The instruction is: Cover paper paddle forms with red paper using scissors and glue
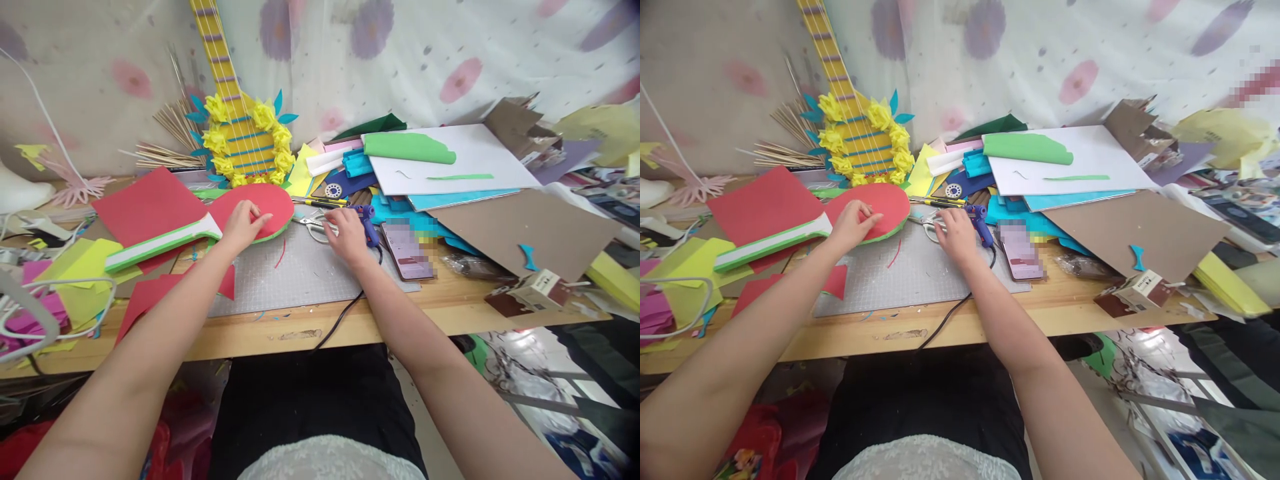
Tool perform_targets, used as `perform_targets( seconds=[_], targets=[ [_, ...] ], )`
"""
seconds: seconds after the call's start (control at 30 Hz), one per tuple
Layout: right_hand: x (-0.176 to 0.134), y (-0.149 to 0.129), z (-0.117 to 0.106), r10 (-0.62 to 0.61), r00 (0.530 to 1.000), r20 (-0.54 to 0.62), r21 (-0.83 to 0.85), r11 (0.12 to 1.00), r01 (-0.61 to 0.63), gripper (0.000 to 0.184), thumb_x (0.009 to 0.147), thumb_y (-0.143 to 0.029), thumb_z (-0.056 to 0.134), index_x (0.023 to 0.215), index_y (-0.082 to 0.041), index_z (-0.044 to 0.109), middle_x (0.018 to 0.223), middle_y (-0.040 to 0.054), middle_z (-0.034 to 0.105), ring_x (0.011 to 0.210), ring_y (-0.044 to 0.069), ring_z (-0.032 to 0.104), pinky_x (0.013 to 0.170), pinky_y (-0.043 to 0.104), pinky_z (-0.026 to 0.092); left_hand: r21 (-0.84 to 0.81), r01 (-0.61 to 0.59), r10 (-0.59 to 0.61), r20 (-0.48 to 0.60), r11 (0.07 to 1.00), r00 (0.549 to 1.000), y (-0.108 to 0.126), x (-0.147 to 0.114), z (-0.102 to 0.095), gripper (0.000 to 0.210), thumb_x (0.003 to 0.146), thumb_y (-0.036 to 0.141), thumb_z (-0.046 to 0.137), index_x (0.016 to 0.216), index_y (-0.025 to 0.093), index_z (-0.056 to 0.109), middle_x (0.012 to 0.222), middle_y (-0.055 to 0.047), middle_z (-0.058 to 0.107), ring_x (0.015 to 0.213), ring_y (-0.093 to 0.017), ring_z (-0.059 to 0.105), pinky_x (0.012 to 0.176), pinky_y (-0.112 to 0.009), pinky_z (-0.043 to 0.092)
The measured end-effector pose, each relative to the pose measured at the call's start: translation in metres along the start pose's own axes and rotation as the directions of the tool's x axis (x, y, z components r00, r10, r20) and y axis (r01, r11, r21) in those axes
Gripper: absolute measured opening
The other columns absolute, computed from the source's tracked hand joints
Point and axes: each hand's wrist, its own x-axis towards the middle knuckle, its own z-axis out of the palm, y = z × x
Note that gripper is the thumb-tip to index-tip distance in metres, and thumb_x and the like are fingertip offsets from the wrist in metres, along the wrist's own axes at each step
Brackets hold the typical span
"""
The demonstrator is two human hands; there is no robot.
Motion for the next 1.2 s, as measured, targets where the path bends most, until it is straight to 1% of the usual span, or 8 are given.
perform_targets(
  seconds=[0.1, 0.23, 0.43, 0.7, 0.9, 1.07, 1.13, 1.2],
  targets=[
    [-0.002, -0.005, 0.013, -0.019, 0.991, 0.134, -0.034, 0.999, 0.023, 0.028, 0.088, -0.021, 0.047, 0.112, -0.015, 0.061, 0.116, 0.0148, 0.062, 0.111, 0.028, 0.05, 0.097, 0.042, 0.038, 0.082, -0.021, 0.015, 0.082, 0.996, 0.997, 0.004, -0.004, 0.007, 0.04, 0.082, 0.048, 0.056, 0.112, 0.02, 0.052, 0.127, -0.013, 0.054, 0.129, -0.028, 0.043, 0.107, -0.044, 0.032],
    [-0.004, 0.0, 0.021, 0.033, 0.976, 0.217, -0.066, 0.998, -0.019, 0.034, 0.086, -0.015, 0.048, 0.118, -0.009, 0.059, 0.12, 0.017, 0.061, 0.114, 0.029, 0.051, 0.099, 0.041, 0.037, 0.23, -0.08, 0.028, 0.223, 0.97, 0.974, 0.001, -0.008, 0.018, 0.067, 0.085, 0.056, 0.05, 0.135, 0.012, 0.043, 0.151, -0.021, 0.032, 0.144, -0.036, 0.015, 0.115, -0.051, 0.014],
    [-0.002, 0.0, 0.024, 0.083, 0.965, 0.247, -0.114, 0.992, -0.056, 0.034, 0.087, -0.018, 0.049, 0.119, -0.008, 0.059, 0.119, 0.0181, 0.063, 0.112, 0.03, 0.053, 0.097, 0.04, 0.036, 0.378, -0.214, 0.13, 0.236, 0.901, 0.963, -0.009, -0.013, 0.031, 0.071, 0.087, 0.053, 0.047, 0.143, 0.012, 0.037, 0.153, -0.02, 0.029, 0.144, -0.038, 0.014, 0.114, -0.056, 0.012],
    [-0.002, -0.008, 0.024, 0.177, 0.954, 0.244, -0.217, 0.968, -0.124, 0.032, 0.089, -0.024, 0.049, 0.116, -0.011, 0.06, 0.116, 0.0159, 0.065, 0.11, 0.031, 0.053, 0.092, 0.04, 0.033, 0.538, -0.23, 0.114, 0.24, 0.811, 0.964, -0.002, -0.021, 0.033, 0.081, 0.086, 0.054, 0.049, 0.147, 0.005, 0.029, 0.154, -0.024, 0.025, 0.145, -0.037, 0.013, 0.115, -0.052, 0.013],
    [0.001, -0.008, 0.025, 0.208, 0.948, 0.242, -0.258, 0.955, -0.144, 0.033, 0.089, -0.029, 0.051, 0.114, -0.013, 0.061, 0.115, 0.016, 0.065, 0.107, 0.031, 0.053, 0.089, 0.041, 0.033, 0.49, -0.212, 0.112, 0.226, 0.846, 0.968, -0.003, -0.022, 0.028, 0.099, 0.077, 0.063, 0.058, 0.15, 0.006, 0.022, 0.155, -0.022, 0.024, 0.145, -0.034, 0.013, 0.117, -0.048, 0.012],
    [0.004, -0.009, 0.022, 0.264, 0.925, 0.275, -0.321, 0.932, -0.17, 0.038, 0.087, -0.038, 0.053, 0.108, -0.009, 0.065, 0.109, 0.0195, 0.065, 0.106, 0.033, 0.054, 0.088, 0.042, 0.034, 0.356, -0.23, 0.119, 0.308, 0.906, 0.944, -0.007, -0.018, 0.017, 0.114, 0.069, 0.064, 0.066, 0.151, 0.007, 0.012, 0.157, -0.022, 0.016, 0.146, -0.035, 0.008, 0.117, -0.05, 0.011],
    [0.005, -0.011, 0.02, 0.266, 0.915, 0.304, -0.32, 0.933, -0.165, 0.037, 0.088, -0.037, 0.052, 0.107, -0.009, 0.065, 0.108, 0.0195, 0.065, 0.105, 0.032, 0.055, 0.088, 0.041, 0.035, 0.272, -0.27, 0.181, 0.312, 0.924, 0.933, -0.008, -0.018, 0.01, 0.101, 0.074, 0.059, 0.063, 0.15, 0.011, 0.02, 0.156, -0.019, 0.022, 0.146, -0.034, 0.011, 0.117, -0.051, 0.011],
    [0.005, -0.012, 0.017, 0.271, 0.906, 0.325, -0.3, 0.938, -0.173, 0.035, 0.089, -0.036, 0.051, 0.108, -0.01, 0.065, 0.109, 0.0186, 0.066, 0.105, 0.031, 0.056, 0.088, 0.04, 0.036, 0.183, -0.294, 0.252, 0.223, 0.938, 0.942, -0.009, -0.019, 0.002, 0.067, 0.085, 0.051, 0.051, 0.141, 0.016, 0.038, 0.15, -0.014, 0.038, 0.144, -0.029, 0.023, 0.116, -0.048, 0.015]
  ],
)
